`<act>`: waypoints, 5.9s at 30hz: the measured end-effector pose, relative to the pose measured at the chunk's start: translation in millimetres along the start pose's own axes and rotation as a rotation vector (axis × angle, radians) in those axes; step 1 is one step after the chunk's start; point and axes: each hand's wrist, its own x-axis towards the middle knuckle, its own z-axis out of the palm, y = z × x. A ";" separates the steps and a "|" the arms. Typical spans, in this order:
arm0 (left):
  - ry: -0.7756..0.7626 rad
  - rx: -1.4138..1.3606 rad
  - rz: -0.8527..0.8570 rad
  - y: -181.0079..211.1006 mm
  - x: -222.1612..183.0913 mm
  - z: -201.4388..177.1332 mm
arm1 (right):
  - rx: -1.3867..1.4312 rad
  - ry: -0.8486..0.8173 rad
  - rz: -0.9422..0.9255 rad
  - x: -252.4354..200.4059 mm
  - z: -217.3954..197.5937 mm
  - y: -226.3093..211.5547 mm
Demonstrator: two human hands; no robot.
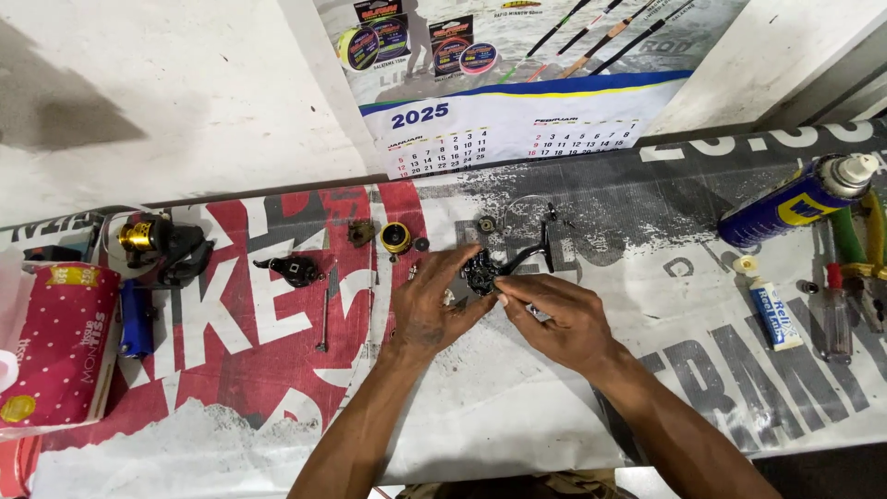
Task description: Applying lubricant to the internal components of a fishing reel during maintenance.
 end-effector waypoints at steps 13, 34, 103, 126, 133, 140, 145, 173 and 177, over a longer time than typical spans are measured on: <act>-0.016 0.129 0.143 -8.3 -7.4 2.4 | -0.242 -0.081 -0.181 6.6 -3.7 -1.6; 0.011 0.279 0.192 -9.0 -8.5 5.7 | -0.515 -0.149 -0.245 -0.4 -3.2 10.6; 0.064 0.005 0.141 2.8 4.7 -6.4 | -0.388 0.139 -0.274 -6.0 -18.2 37.2; 0.100 0.373 0.370 -15.1 -8.4 7.7 | -0.508 -0.007 -0.275 -3.8 1.9 19.5; 0.068 0.341 0.332 -6.4 -3.0 -2.5 | -0.458 0.058 -0.249 -8.5 1.7 30.8; 0.190 -0.048 0.143 0.3 6.2 -8.5 | -0.360 -0.196 -0.090 -5.5 -40.1 10.3; 0.229 -0.104 0.112 1.1 2.5 -5.6 | -0.410 -0.405 -0.023 -25.5 -33.6 2.5; 0.322 -0.112 0.125 -24.8 -6.5 8.2 | -0.443 -0.045 0.217 -36.4 -97.6 -7.3; 0.300 -0.097 0.178 -18.7 -5.1 11.2 | -0.406 0.029 0.201 -37.0 -102.5 -0.4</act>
